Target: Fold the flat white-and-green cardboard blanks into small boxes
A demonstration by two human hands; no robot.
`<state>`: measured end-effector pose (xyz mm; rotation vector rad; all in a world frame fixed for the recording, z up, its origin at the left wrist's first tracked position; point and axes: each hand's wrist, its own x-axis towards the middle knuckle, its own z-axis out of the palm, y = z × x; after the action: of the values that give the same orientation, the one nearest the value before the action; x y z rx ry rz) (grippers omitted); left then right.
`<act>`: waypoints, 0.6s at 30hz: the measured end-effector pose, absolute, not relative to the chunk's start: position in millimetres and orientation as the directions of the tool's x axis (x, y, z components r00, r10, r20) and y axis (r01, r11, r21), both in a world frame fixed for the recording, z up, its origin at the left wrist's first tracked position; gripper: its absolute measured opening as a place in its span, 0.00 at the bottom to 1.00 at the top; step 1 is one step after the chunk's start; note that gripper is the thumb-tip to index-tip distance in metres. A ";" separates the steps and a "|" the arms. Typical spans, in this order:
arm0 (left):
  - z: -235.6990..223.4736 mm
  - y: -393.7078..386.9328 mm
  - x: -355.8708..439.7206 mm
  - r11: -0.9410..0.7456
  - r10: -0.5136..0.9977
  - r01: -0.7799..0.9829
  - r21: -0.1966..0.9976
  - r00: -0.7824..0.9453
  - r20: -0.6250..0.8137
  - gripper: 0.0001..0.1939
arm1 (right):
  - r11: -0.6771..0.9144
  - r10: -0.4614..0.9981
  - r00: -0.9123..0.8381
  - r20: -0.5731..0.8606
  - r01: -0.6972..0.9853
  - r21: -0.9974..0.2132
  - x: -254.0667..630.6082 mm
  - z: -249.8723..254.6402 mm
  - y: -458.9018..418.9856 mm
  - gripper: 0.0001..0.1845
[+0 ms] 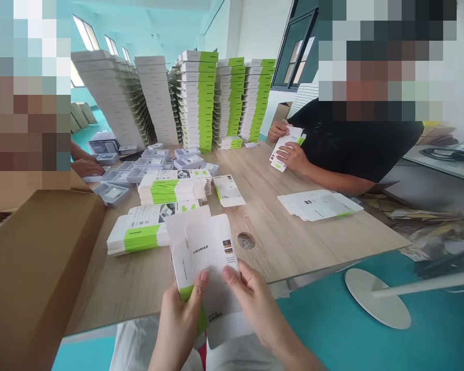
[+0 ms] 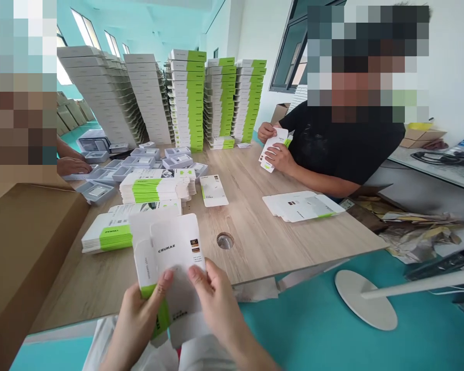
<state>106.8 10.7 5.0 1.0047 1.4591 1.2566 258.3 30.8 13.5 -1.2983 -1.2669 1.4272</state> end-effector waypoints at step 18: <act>-14.0 8.4 104.7 -0.205 0.936 0.007 0.979 -0.289 0.198 0.26 | 0.075 0.920 -0.387 0.066 0.009 -0.997 279.6 47.0 29.0 0.26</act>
<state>104.7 8.4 -14.0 1.1895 1.3008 1.5928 279.6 29.0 47.0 -0.9583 -1.5466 1.4255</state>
